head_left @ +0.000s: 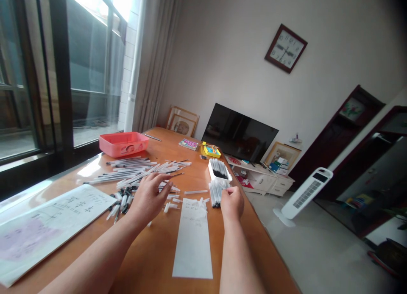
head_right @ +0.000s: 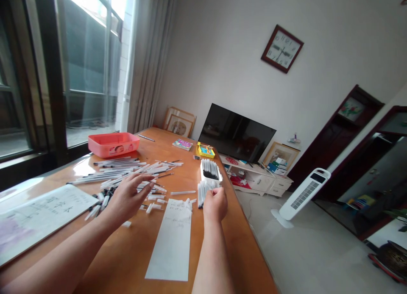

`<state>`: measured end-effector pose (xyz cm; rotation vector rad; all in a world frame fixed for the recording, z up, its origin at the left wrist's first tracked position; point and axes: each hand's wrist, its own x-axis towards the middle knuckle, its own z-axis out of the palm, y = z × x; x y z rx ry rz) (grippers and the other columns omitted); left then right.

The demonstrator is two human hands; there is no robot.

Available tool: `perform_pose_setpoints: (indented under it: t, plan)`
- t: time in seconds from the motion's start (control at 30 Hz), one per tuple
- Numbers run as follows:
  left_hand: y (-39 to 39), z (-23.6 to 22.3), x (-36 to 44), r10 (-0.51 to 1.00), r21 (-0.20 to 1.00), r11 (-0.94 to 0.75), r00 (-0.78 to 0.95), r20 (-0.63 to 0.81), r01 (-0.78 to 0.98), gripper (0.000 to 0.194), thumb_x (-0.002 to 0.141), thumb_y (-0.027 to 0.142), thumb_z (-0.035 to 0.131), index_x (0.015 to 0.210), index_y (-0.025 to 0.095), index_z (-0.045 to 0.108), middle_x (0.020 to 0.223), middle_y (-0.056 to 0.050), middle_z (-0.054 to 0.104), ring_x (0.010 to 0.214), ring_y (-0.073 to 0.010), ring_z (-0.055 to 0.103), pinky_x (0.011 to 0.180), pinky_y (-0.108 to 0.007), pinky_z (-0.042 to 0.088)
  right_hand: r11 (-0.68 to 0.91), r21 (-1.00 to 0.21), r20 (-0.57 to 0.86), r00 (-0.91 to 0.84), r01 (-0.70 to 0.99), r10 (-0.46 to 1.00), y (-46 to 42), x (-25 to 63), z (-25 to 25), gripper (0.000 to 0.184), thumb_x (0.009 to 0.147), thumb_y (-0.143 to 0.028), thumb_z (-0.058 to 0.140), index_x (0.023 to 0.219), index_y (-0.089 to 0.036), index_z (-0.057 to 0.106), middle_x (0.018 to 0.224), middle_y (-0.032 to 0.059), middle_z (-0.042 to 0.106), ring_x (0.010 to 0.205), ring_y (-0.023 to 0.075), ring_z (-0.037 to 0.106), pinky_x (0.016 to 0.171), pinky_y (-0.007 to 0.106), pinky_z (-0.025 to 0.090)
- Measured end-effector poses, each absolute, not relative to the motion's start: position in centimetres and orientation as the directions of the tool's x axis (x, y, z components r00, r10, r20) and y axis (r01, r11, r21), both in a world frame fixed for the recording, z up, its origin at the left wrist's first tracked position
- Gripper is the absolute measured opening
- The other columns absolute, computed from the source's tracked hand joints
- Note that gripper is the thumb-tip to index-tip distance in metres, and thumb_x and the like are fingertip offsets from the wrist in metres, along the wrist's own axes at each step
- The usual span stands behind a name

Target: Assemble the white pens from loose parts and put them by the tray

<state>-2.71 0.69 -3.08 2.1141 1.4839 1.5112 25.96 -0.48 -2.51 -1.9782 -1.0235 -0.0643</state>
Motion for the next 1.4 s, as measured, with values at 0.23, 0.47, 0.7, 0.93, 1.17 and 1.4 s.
perform_pose_setpoints:
  t: [0.23,0.47,0.7,0.93,1.17,1.4]
  plan:
    - [0.7,-3.0,-2.7,0.768,0.61,-0.514,0.006,0.641,0.603,0.027,0.094,0.042,0.056,0.104,0.026,0.075,0.112,-0.006,0.072,0.111,-0.0283,0.062,0.104,-0.044,0.044,-0.38,-0.643,0.359,0.701,0.665,0.617,-0.5,26.4,-3.0,0.014,0.082,-0.035,0.057,0.085,-0.025,0.066,0.094,0.0106,0.072,0.08,0.0278,0.063,0.059,0.031,0.035]
    - [0.7,-3.0,-2.8,0.776,0.625,-0.501,-0.009,0.63,0.598,0.027,0.094,0.043,0.057,0.104,0.026,0.075,0.111,-0.006,0.071,0.109,-0.0274,0.063,0.099,-0.042,0.045,-0.425,-0.602,0.277,0.676,0.676,0.683,-0.3,26.5,-3.4,0.017,0.079,-0.033,0.058,0.086,-0.022,0.068,0.091,0.0149,0.068,0.08,0.0312,0.063,0.066,0.04,0.041]
    - [0.6,-2.7,-2.9,0.795,0.657,-0.483,-0.023,0.606,0.579,0.028,0.093,0.044,0.057,0.103,0.025,0.075,0.11,-0.006,0.071,0.11,-0.0278,0.062,0.102,-0.042,0.044,-0.408,-0.587,0.274,0.646,0.699,0.712,0.1,27.1,-3.9,0.014,0.073,-0.027,0.061,0.084,-0.022,0.067,0.088,0.0132,0.065,0.078,0.0314,0.061,0.067,0.044,0.041]
    - [0.4,-2.3,-3.2,0.818,0.71,-0.447,-0.073,0.571,0.544,0.032,0.092,0.049,0.057,0.1,0.024,0.075,0.107,-0.008,0.071,0.103,-0.0278,0.063,0.095,-0.041,0.047,-0.376,-0.573,0.329,0.625,0.728,0.708,-0.1,26.0,-3.4,0.012,0.079,-0.03,0.057,0.084,-0.024,0.066,0.092,0.0105,0.068,0.084,0.0286,0.061,0.065,0.035,0.038]
    - [0.8,-1.8,-4.5,0.894,0.854,-0.292,-0.194,0.404,0.431,0.04,0.087,0.055,0.06,0.106,0.023,0.076,0.102,-0.008,0.076,0.079,-0.0234,0.066,0.076,-0.036,0.05,-0.074,-0.617,0.385,0.382,0.784,0.84,0.1,22.6,-3.5,0.011,0.083,-0.032,0.056,0.083,-0.024,0.064,0.08,0.0036,0.07,0.072,0.0216,0.061,0.061,0.029,0.038]
    - [1.7,-2.6,-6.0,0.898,0.926,-0.271,-0.277,0.341,0.261,0.039,0.081,0.051,0.066,0.103,0.021,0.076,0.088,-0.006,0.078,0.076,-0.0232,0.068,0.07,-0.033,0.051,0.195,-0.574,0.396,0.06,0.795,0.916,-0.5,18.6,-4.5,0.011,0.084,-0.024,0.058,0.08,-0.024,0.068,0.079,0.0002,0.069,0.076,0.0185,0.062,0.067,0.026,0.042]
